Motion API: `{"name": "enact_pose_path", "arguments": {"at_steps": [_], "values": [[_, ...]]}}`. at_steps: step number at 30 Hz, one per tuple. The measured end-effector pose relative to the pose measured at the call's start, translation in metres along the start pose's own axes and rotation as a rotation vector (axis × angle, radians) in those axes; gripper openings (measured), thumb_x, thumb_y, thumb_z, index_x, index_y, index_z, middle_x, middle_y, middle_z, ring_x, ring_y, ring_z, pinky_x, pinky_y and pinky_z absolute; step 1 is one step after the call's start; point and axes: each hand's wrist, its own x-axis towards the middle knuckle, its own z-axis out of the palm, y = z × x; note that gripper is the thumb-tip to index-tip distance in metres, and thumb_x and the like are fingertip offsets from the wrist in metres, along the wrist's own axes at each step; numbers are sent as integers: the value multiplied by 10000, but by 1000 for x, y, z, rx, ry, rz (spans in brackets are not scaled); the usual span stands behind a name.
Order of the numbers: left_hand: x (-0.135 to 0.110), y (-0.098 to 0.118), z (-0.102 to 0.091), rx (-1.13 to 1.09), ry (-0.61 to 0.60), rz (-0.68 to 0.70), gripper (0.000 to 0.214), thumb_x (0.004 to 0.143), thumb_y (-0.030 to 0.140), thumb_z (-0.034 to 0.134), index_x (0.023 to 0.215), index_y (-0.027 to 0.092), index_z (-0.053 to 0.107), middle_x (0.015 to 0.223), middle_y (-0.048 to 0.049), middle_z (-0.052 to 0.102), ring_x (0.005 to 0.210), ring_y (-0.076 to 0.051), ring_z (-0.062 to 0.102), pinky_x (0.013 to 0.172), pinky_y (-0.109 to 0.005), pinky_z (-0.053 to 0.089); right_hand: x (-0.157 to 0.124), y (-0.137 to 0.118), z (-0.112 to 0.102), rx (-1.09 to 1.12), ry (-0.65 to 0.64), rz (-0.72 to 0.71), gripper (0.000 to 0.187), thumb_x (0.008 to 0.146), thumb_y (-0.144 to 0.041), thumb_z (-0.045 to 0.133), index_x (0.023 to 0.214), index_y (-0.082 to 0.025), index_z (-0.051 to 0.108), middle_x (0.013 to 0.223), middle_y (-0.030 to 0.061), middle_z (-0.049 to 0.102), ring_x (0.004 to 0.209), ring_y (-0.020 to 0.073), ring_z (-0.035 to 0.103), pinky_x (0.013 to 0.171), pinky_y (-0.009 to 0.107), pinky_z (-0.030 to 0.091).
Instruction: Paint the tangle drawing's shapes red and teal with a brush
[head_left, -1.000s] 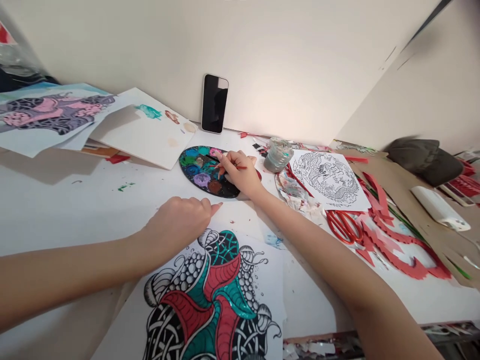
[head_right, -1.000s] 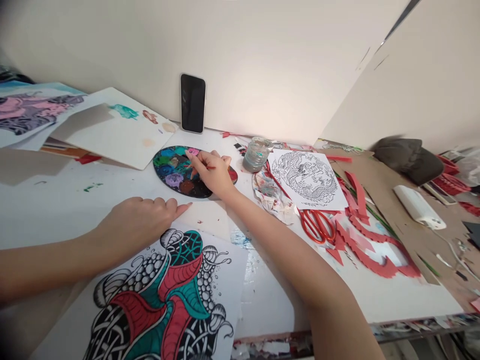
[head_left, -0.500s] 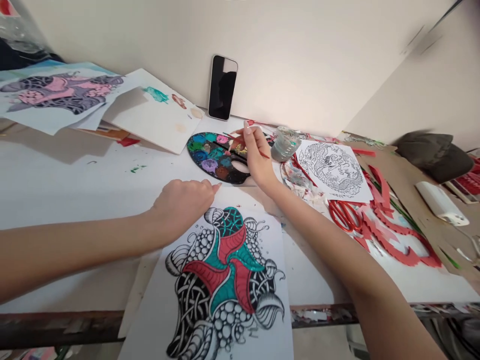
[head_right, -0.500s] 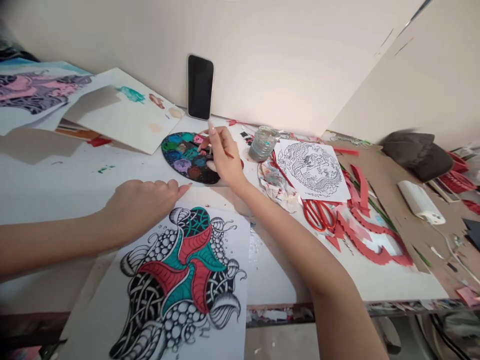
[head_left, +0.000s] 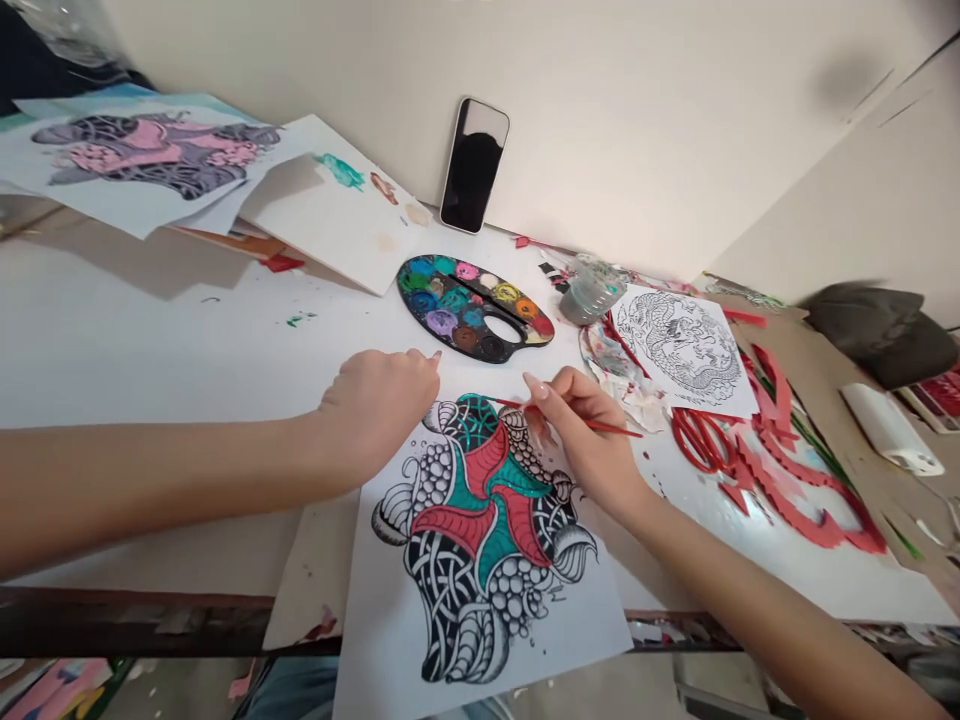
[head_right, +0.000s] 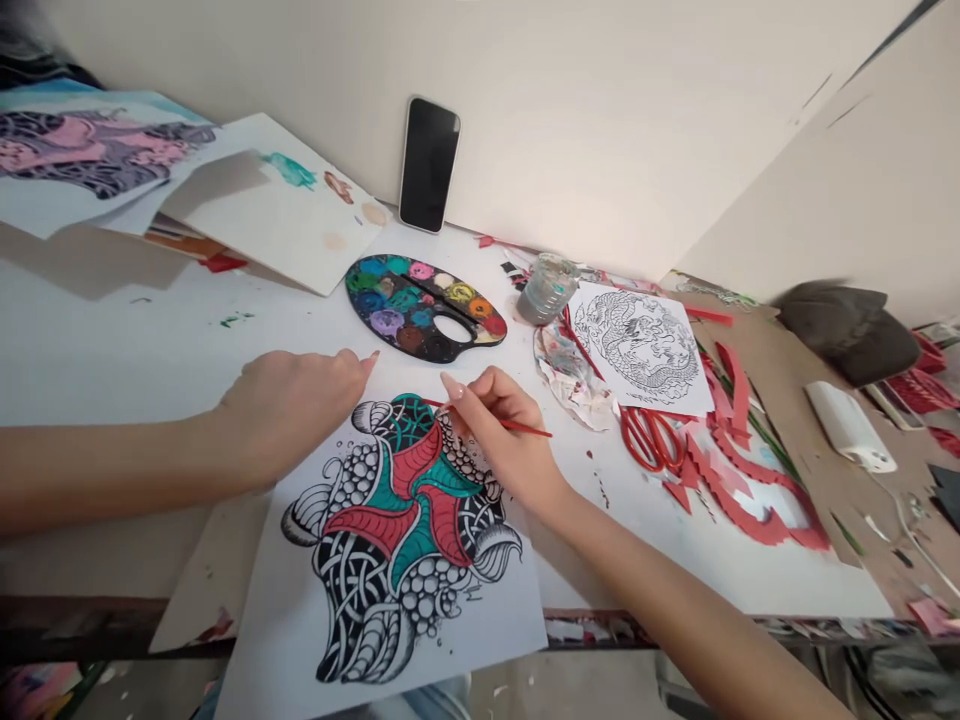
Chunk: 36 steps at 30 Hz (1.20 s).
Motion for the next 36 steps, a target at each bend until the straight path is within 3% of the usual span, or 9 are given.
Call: {"name": "enact_pose_path", "arguments": {"at_steps": [3,8,13,17,21,27,32,36], "values": [[-1,6,-2,10,-15,-13,545,1171,173,320,873,61,761,596,-79,570,512,-208,601,491,-271,162,-2,9,-3,22,0,4,693,983,-656,904,660,-244,450,528,-54,581,464,78,463,501,265,386],[1,13,-11,40,-58,-32,534,1152,135,331,829,61,750,588,-27,487,463,-142,339,472,-261,147,-3,14,-2,-28,-103,-32,609,1086,-535,823,647,-220,541,643,11,726,573,107,646,544,240,481],[-2,8,-9,39,-54,-19,602,1168,209,258,793,95,715,570,33,331,527,-132,75,482,-266,171,-5,14,-5,-32,-109,-56,527,1118,-400,804,678,-214,584,683,0,767,617,101,697,604,216,542],[-4,3,0,-33,37,-30,620,1178,271,261,717,143,655,561,62,220,513,-122,80,480,-277,190,-6,15,-7,-54,-136,-64,449,1119,-335,811,724,-222,630,710,-6,788,657,109,738,642,216,572],[-4,4,6,-79,132,-50,600,1172,265,286,676,179,612,556,58,207,519,-122,63,486,-292,185,-6,13,-6,-29,-99,-22,486,1094,-350,852,692,-220,611,683,-8,791,587,98,719,553,198,529],[-4,9,-2,-39,-27,-85,636,1158,278,198,782,148,695,568,4,345,510,-142,105,502,-324,220,-4,9,-3,1,-76,3,475,1126,-525,789,751,-238,746,690,14,800,594,112,747,552,207,576],[-4,9,-7,41,-79,-66,691,1150,279,115,829,127,707,578,-4,368,500,-137,110,501,-324,231,-7,12,-5,-12,-99,25,446,1089,-364,867,716,-236,659,720,-15,811,623,102,751,592,199,598],[-3,8,-6,101,-64,-36,683,1132,248,97,810,141,690,564,5,339,495,-137,78,473,-313,209,-9,14,-6,-21,-101,51,458,1104,-381,842,724,-245,624,726,-7,804,637,136,752,605,250,623]]}}
